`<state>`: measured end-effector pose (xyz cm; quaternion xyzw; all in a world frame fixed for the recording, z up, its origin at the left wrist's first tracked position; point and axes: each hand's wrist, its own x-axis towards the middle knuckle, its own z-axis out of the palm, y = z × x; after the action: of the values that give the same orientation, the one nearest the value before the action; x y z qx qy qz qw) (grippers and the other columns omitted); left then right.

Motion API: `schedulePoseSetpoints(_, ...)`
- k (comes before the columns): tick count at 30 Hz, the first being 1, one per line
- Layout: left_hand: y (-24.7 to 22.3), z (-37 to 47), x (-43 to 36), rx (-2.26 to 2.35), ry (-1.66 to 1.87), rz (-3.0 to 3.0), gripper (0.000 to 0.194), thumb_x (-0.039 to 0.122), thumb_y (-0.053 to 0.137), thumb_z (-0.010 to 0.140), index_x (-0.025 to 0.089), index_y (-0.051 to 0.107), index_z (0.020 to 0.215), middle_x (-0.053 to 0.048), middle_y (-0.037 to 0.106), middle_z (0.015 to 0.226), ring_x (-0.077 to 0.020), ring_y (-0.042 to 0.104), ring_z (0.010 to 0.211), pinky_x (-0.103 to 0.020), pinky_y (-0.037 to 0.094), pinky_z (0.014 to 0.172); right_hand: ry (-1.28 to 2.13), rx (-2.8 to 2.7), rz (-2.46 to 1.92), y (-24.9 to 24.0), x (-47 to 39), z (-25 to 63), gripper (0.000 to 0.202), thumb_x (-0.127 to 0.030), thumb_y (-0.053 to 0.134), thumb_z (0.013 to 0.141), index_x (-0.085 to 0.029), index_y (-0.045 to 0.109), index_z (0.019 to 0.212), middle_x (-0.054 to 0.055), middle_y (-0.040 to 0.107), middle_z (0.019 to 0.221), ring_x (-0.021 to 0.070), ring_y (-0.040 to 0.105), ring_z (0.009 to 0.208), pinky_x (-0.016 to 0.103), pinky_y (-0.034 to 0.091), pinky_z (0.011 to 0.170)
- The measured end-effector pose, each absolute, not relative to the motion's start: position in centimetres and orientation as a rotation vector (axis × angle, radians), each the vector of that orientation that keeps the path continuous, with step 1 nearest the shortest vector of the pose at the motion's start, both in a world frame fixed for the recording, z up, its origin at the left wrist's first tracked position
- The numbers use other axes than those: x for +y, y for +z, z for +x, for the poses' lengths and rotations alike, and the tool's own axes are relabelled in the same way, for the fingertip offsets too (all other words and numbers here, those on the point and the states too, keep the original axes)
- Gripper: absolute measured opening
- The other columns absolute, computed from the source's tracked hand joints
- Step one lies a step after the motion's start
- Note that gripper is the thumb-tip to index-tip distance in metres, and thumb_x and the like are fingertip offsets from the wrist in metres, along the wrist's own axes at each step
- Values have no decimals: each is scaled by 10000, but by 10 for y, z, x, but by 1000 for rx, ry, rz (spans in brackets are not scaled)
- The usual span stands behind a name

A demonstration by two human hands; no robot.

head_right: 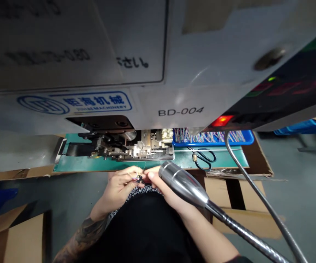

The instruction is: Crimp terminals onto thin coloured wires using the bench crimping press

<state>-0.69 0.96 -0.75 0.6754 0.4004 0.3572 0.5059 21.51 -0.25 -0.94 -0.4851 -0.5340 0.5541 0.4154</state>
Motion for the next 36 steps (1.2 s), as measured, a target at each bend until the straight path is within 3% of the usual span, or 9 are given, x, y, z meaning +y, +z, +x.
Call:
schedulePoseSetpoints(3,-4,-8,9,971,875,1693,288,168,621,1074,174,861,916,-90,814,954,-205,757,900,-342,631,821,1845,-873,-1013,-7,6,198,280,-437,803,981,-160,811,1021,-68,525,552,72,379,451,198,290,426)
schedulePoseSetpoints(6,-1,-11,8,964,854,1670,286,158,620,1076,178,860,922,-78,829,939,-203,766,911,-339,624,859,1889,-800,-920,-2,13,194,204,-368,844,956,-171,807,919,-44,608,604,61,418,475,191,312,457)
schedulePoseSetpoints(10,3,-11,7,975,853,1648,288,142,623,1070,187,857,909,-58,843,935,-194,765,916,-333,606,895,1826,-913,-889,5,13,195,110,-293,844,961,-201,810,912,18,775,765,150,711,675,259,569,656)
schedulePoseSetpoints(13,5,-9,7,979,866,1651,294,123,625,1058,185,844,872,-50,841,917,-185,756,891,-313,598,866,1748,-956,-952,8,8,195,77,-293,837,966,-224,806,955,24,807,793,192,777,721,306,633,708)
schedulePoseSetpoints(17,7,-6,7,970,902,1679,305,105,618,1050,171,802,815,-42,798,832,-174,734,835,-291,587,814,1548,-1146,-1046,14,1,195,38,-237,781,999,-233,776,962,12,798,762,178,770,679,270,619,645)
schedulePoseSetpoints(24,7,-7,3,1008,931,1744,312,109,600,1052,170,735,777,-39,751,806,-163,712,810,-270,562,765,1061,-1405,-1098,31,-1,186,183,-74,711,975,-213,726,857,-32,749,684,106,664,537,199,523,514)
schedulePoseSetpoints(30,10,-6,1,1025,915,1749,324,121,583,1062,174,693,762,-27,723,765,-159,689,791,-280,547,768,998,-1392,-1087,30,2,182,215,-42,701,959,-209,703,824,-45,731,648,97,655,512,186,519,498)
schedulePoseSetpoints(36,12,-5,1,1004,895,1715,327,142,585,1076,179,682,766,-21,716,776,-152,681,781,-271,543,739,1027,-1412,-999,27,3,184,191,-31,699,945,-213,738,987,-51,729,671,101,673,540,187,558,539)
